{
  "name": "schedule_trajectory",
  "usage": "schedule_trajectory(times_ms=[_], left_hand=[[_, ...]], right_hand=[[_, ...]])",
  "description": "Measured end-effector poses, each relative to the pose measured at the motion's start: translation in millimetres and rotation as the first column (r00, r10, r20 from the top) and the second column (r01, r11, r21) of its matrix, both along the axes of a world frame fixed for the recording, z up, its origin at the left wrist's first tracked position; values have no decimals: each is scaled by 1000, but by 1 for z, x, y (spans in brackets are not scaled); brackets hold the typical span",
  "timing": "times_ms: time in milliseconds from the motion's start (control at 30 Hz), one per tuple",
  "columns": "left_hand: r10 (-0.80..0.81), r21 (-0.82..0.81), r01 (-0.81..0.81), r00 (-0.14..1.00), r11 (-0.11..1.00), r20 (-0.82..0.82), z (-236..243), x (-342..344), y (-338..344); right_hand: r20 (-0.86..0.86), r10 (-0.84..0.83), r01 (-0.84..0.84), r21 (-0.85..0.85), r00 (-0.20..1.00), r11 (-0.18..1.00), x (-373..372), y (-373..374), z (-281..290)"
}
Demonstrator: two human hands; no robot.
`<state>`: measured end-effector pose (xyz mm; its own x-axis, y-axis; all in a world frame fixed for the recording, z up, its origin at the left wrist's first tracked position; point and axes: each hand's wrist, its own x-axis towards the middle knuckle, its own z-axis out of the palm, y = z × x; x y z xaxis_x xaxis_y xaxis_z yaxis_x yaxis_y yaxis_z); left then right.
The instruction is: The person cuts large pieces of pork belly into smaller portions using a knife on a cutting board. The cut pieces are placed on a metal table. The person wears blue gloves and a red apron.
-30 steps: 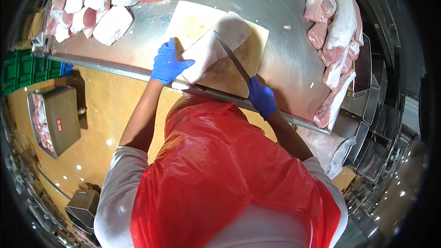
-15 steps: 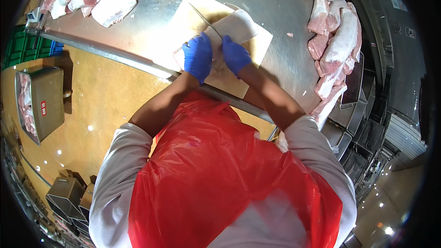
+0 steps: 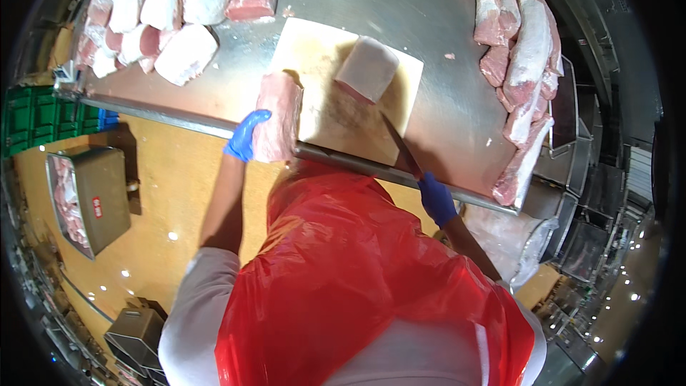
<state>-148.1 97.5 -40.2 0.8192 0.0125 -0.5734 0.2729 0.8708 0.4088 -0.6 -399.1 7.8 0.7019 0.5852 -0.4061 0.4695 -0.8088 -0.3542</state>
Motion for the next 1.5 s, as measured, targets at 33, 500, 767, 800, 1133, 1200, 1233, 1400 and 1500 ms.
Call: schedule_trajectory(times_ms=[33, 500, 767, 800, 1133, 1200, 1233, 1400, 1500], left_hand=[[89, -14, -89, 995, 996, 36, 6, -3, 2], [592, 917, -266, 702, -298, 396, 241, 142, 317], [-143, 694, 364, 818, -621, -557, 38, 221, -125], [-135, 671, 352, 818, -653, -560, 46, 215, -142], [-441, 604, 102, 779, 790, 446, -18, 190, -28], [-183, 46, 177, 946, 983, 268, -19, 135, -17], [-13, -205, 53, 981, 977, 193, -2, 107, -18], [382, -560, -52, 783, 827, 491, 72, 34, -5], [518, -617, -174, 736, 767, 436, 74, 6, 14]], right_hand=[[-3, -57, 57, -19, 998, 998, -10, 0, -4], [261, -244, 118, 421, 934, 900, -2, 45, -40], [180, -401, 294, 430, 899, 853, -4, 44, -39], [197, -379, 264, 440, 904, 858, -3, 43, -36], [892, 120, -304, 20, 435, 953, 19, 38, -58], [742, -181, -166, 368, 645, 915, 11, 59, -52], [600, -220, -35, 384, 769, 922, 9, 57, -54], [73, -203, 156, 412, 976, 898, 14, 90, -38], [-44, -193, 196, 339, 980, 920, 20, 121, -27]])
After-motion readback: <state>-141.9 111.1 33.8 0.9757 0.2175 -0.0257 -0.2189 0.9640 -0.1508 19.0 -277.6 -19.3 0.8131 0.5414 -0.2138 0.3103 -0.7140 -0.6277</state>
